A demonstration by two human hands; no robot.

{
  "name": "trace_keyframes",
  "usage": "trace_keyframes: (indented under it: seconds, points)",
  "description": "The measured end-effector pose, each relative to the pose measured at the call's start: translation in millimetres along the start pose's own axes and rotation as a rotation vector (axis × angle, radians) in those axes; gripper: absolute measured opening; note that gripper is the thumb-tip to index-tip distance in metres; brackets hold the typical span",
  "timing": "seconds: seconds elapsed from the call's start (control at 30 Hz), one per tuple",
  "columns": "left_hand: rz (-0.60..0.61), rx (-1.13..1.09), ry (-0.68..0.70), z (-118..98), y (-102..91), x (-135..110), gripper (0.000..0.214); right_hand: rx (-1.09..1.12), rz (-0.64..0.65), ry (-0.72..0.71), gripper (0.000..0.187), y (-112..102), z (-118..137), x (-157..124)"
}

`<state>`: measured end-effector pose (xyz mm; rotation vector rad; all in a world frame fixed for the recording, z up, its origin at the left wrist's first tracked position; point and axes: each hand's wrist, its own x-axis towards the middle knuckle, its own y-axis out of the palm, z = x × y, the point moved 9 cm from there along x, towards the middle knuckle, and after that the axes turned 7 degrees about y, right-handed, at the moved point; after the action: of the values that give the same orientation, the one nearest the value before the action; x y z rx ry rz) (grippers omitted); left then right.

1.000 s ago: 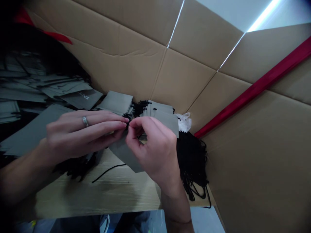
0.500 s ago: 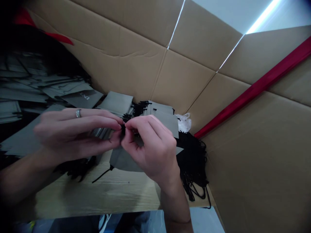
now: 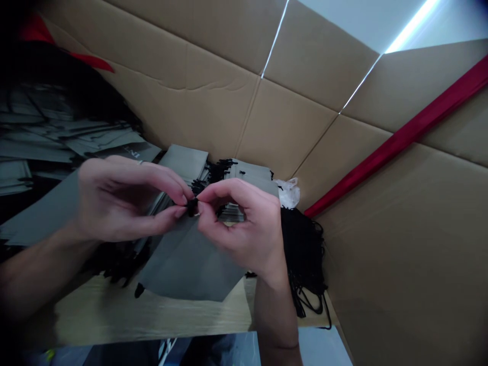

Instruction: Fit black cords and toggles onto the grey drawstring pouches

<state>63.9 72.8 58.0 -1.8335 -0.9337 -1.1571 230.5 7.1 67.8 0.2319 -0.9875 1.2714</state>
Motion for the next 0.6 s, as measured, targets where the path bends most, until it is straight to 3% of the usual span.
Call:
trace_keyframes:
  seconds: [0.2, 0.6]
  points:
    - [0.064, 0.168, 0.055, -10, -8.0, 3, 0.013, 0.015, 0.048, 0.002, 0.021, 3, -4, 2]
    - [0.215, 0.602, 0.265, -41, 3.2, -5, 0.015, -0.034, 0.108, 0.008, 0.017, 2, -8, 2]
